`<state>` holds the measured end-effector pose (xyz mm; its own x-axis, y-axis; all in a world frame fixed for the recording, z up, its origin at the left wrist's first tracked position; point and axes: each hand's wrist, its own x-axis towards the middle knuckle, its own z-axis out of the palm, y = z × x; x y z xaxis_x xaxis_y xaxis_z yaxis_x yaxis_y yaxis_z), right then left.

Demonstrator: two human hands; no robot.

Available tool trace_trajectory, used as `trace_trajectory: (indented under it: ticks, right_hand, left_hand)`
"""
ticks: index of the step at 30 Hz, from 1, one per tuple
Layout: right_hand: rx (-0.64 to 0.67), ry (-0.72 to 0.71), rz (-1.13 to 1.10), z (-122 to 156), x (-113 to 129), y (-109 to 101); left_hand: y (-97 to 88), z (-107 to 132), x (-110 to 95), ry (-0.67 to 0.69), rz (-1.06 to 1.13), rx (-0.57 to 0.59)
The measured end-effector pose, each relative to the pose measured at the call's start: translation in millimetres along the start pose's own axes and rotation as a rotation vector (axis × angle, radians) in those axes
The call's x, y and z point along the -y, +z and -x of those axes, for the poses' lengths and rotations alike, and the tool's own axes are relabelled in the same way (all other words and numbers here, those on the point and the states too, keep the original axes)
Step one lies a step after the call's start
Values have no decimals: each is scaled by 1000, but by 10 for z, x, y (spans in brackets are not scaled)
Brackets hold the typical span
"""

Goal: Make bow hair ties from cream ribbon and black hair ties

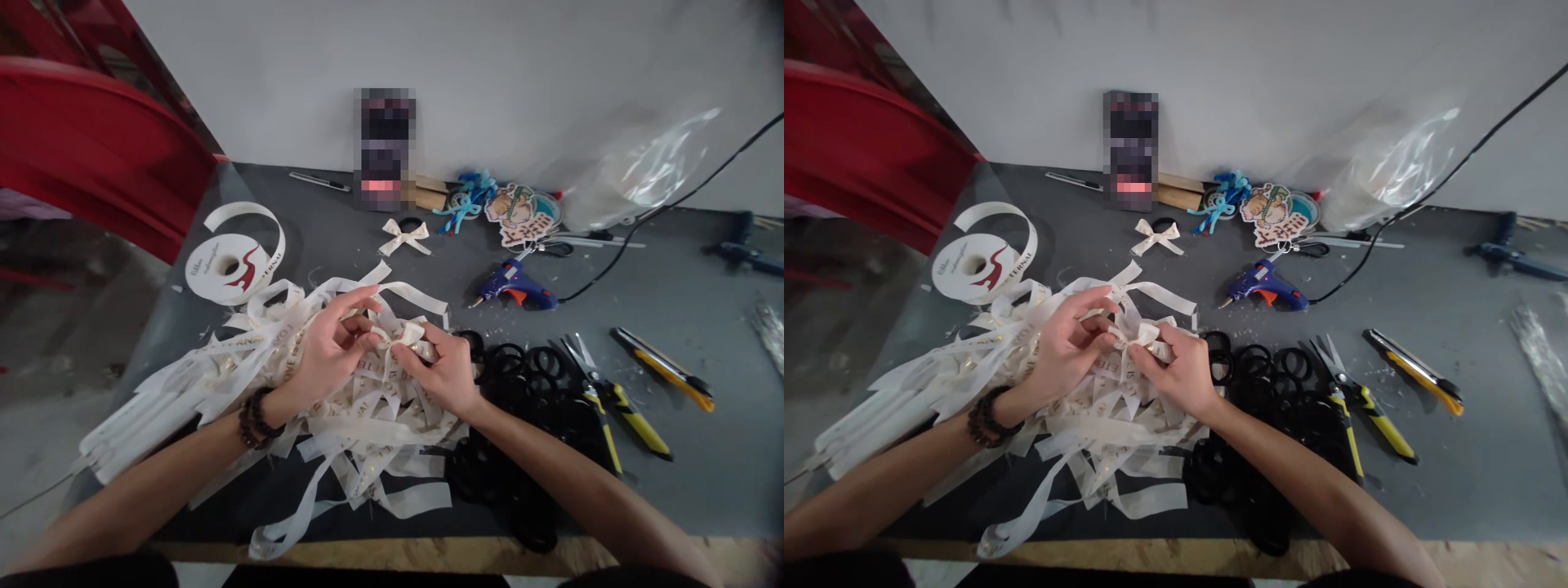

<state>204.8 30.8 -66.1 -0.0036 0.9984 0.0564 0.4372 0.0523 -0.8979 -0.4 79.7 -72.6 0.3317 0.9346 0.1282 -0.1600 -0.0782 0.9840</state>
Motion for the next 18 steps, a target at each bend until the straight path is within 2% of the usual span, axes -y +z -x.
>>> trace_trajectory:
  ticks: [6,14,18]
  right_hand:
    - [-12,17,-17,8,-5,-13]
    - [-45,-4,-14,12,-13,-2]
    - [-97,23,-39,1,-24,4]
  left_hand:
    - [-1,-8,-1,-10,58,48]
    - [-10,-20,3,-49,97,34]
    - [-6,-24,-35,-162,151,89]
